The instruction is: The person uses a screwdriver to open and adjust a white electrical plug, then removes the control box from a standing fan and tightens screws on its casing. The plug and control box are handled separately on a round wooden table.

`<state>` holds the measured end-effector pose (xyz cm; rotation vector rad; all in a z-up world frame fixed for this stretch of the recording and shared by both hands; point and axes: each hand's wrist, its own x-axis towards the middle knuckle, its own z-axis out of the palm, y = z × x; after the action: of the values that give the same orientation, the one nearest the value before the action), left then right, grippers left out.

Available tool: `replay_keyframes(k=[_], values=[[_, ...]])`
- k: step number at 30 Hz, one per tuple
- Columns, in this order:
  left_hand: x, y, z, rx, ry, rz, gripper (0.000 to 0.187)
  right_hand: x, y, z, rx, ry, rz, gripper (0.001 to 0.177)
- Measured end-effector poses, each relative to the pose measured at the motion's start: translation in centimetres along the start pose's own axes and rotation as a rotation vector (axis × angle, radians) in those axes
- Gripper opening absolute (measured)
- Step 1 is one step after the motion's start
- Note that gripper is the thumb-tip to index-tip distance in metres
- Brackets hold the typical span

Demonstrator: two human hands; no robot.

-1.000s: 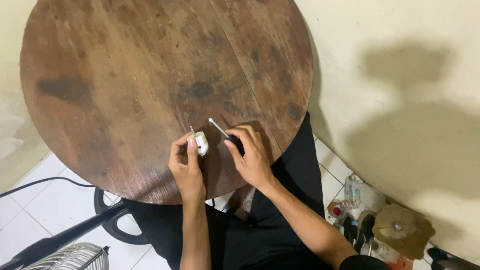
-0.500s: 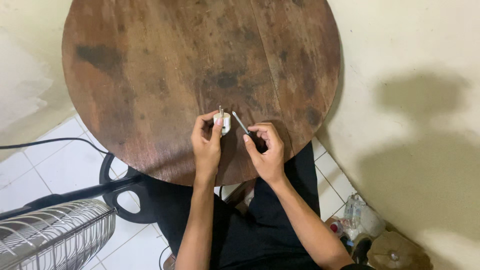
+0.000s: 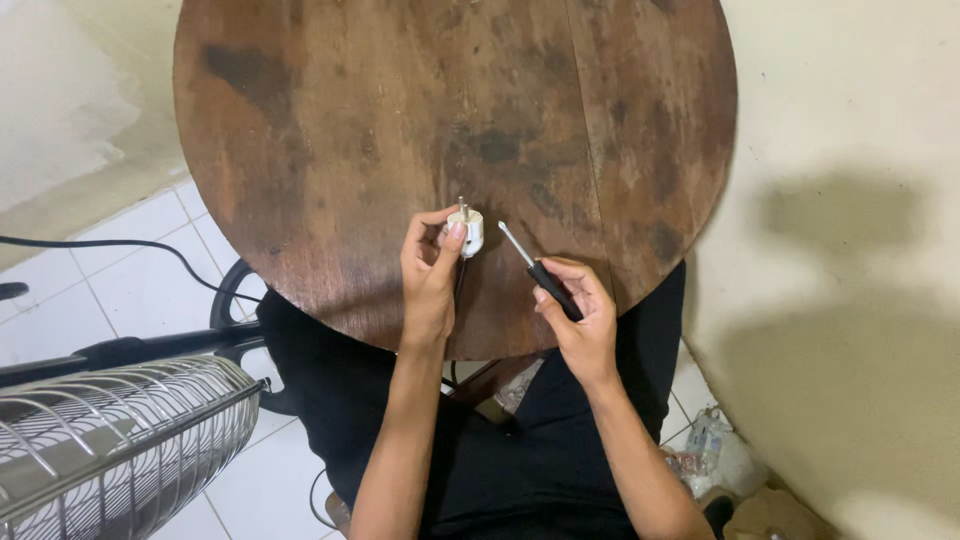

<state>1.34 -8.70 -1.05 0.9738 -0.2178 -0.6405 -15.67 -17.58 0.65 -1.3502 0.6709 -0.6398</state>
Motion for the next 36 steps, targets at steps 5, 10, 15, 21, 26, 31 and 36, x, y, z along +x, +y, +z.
replay_keyframes(k=[5, 10, 15, 21, 26, 31, 36], values=[[0.1, 0.1, 0.0, -0.003, -0.005, 0.006, 0.022, 0.0, 0.2, 0.0, -0.042, 0.054, -0.107, 0.024], [0.0, -0.1, -0.2, 0.003, 0.005, -0.004, 0.021, 0.0, 0.9, -0.3, 0.043, 0.033, -0.192, 0.018], [0.0, 0.1, 0.4, 0.044, -0.009, 0.02, 0.021, 0.0, 0.5, -0.4, 0.02, 0.025, -0.219, 0.018], [-0.3, 0.0, 0.4, 0.163, 0.0, 0.018, 0.021, -0.1, 0.7, -0.2, -0.083, 0.013, -0.273, 0.017], [-0.4, 0.4, 0.9, 0.151, -0.013, 0.033, 0.024, -0.3, 0.2, 0.5, -0.181, 0.035, -0.339, 0.018], [-0.4, -0.1, 0.5, 0.147, -0.005, 0.029, 0.024, -0.6, 0.8, 0.7, -0.181, 0.035, -0.363, 0.023], [-0.2, 0.2, 0.7, 0.194, 0.03, 0.021, 0.024, -0.4, 0.6, 0.7, -0.215, 0.038, -0.384, 0.025]])
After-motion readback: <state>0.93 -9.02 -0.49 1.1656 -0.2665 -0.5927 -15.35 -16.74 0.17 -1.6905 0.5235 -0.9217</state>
